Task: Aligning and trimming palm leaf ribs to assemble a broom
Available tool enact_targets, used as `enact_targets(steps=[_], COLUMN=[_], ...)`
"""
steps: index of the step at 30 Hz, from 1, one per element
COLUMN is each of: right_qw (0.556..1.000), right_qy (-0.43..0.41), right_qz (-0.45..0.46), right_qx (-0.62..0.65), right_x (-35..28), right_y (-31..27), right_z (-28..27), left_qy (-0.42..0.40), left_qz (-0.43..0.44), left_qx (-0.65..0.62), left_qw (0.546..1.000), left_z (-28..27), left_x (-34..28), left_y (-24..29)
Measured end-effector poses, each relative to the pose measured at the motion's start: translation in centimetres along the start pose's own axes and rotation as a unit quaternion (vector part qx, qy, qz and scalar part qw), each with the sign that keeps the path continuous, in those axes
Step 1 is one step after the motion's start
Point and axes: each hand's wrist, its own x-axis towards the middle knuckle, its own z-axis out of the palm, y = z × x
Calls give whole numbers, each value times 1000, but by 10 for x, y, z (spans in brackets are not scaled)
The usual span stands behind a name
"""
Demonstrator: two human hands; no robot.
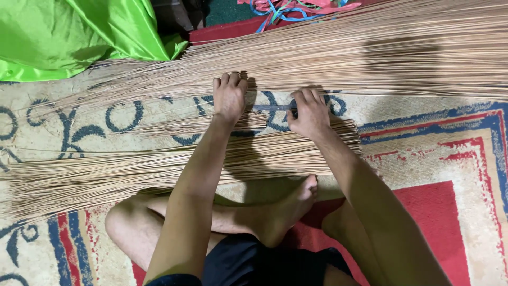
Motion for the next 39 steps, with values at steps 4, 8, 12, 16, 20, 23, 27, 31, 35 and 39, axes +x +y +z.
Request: enact_targets(steps=[4,8,12,16,20,23,27,31,35,39], right_qw=[999,966,977,995,998,995,993,990,990,994], right_qy=[34,-22,105,83,37,38,37,46,34,-13], right_qz=[8,223,145,55,-51,-87,-108,-133,-133,-111], right_qx=[-3,129,115,4,-26,-8,12,7,23,-5], right_x=[-11,-18,-22,-26,-45,-57,-67,-70,-83,-103], right_y=[8,-24,-57,-71,-61,-58,-71,-94,-92,-59], right_z=[33,51,35,3,6,2,-4,-1,1,-15], left_qy=[1,-15,-24,-25,-25,-43,-96,-115,-109,-110], left_qz=[-9,2,35,45,27,6,3,23,22,8], left_qx=[-6,-16,-34,-42,-71,-78,-59,-75,-65,-54], left_qw=[1000,1000,999,998,997,996,994,990,992,992], left_z=[-35,-57,-94,-123,-134,-143,-180,-165,-141,-156], left_x=[7,1,-13,-35,-67,-88,-101,-108,-120,-139], left_y=[10,20,37,46,49,48,61,82,78,47])
